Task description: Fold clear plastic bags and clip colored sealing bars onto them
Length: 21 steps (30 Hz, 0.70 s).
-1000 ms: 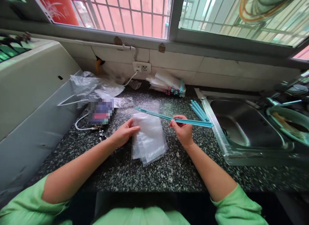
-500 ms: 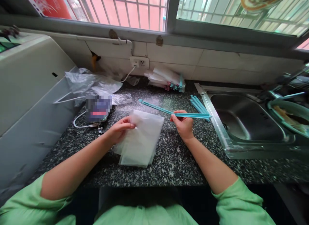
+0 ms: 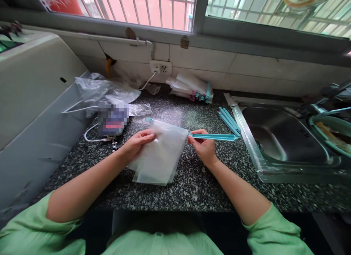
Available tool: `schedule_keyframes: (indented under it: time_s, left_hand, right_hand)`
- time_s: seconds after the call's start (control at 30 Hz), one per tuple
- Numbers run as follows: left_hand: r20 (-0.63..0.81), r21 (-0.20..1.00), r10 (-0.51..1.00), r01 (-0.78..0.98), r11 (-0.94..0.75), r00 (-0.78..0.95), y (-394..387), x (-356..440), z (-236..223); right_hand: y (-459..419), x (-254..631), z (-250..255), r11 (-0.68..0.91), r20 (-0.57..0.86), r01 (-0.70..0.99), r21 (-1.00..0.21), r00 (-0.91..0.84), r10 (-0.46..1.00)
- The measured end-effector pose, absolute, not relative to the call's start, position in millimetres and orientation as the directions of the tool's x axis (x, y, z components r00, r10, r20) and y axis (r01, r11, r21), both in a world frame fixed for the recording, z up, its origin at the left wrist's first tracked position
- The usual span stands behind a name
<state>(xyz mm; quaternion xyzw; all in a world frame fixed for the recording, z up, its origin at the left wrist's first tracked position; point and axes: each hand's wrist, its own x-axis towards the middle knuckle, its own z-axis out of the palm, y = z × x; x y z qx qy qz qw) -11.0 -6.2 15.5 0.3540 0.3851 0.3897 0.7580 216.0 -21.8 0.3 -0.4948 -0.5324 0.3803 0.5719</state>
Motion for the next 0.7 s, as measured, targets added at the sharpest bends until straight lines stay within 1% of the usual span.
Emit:
schedule_keyframes:
  time_s: [0.23,0.47,0.7]
  left_hand:
    - [-0.380,0.824,0.848,-0.282,0.492,0.369,-4,-9,16]
    - [-0.363,0.818,0.878,-0.344,0.461,0.312,-2,-5,15]
    - [-0.405,0.822,0.872,-0.307,0.479,0.275,-1,-3,15]
  right_hand:
    - [-26,213,3,0.230,0.239,0.084,-0.970,0.122,0.963]
    - [-26,213,2,0.237,0.245,0.101,-0.966,0.079,0.966]
    - [-25,216,-7,0.249,0.249,0.183,-0.951,-0.020,0.968]
